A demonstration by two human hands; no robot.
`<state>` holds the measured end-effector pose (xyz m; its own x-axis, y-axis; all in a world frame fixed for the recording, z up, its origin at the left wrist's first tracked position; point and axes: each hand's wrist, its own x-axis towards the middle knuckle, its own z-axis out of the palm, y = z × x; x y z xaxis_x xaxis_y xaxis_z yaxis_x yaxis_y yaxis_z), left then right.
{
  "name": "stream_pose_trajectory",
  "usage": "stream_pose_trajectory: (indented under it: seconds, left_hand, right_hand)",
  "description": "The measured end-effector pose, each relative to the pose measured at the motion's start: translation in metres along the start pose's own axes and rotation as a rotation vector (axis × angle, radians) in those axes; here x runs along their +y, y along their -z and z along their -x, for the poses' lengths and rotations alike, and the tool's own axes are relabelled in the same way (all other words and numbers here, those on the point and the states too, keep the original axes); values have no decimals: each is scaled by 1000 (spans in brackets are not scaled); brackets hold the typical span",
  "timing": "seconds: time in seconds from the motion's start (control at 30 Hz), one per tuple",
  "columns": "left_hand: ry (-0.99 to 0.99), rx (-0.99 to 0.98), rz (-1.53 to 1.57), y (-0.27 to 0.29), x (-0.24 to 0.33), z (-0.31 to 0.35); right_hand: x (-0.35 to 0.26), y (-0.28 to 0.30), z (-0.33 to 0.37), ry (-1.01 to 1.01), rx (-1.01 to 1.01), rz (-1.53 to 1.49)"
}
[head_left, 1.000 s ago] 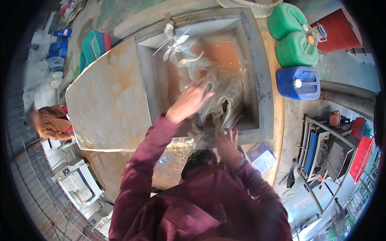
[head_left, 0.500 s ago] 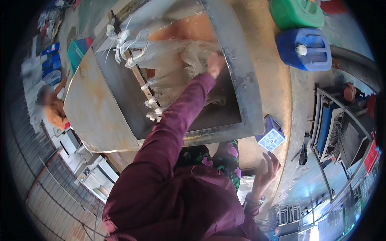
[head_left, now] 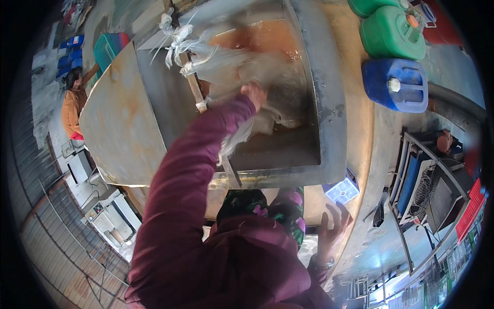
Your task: The person opens a white bag and rinses its contents in a green basin using a hose, then transfers the material into a large metal container. A coworker also rinses similar bags nearby.
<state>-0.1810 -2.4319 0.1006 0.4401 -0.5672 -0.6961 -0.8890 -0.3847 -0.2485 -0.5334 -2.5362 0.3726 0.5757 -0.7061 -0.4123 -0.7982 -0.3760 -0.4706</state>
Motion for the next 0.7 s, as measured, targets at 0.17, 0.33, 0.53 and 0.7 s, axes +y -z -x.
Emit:
stream_pose_trajectory:
  seconds: [0.17, 0.33, 0.53, 0.7]
  left_hand:
    - [-195, 239, 170, 8, -28, -5]
    - [-277, -78, 375, 18, 79, 53]
    - [-360, 87, 528, -21, 23, 33]
    - [-94, 65, 167, 19, -27, -14]
  right_hand:
    - [12, -35, 26, -94, -28, -28]
    - [6, -41, 30, -36, -39, -171]
    - [36, -15, 28, -62, 14, -150]
    - [75, -1, 26, -117, 26, -19]
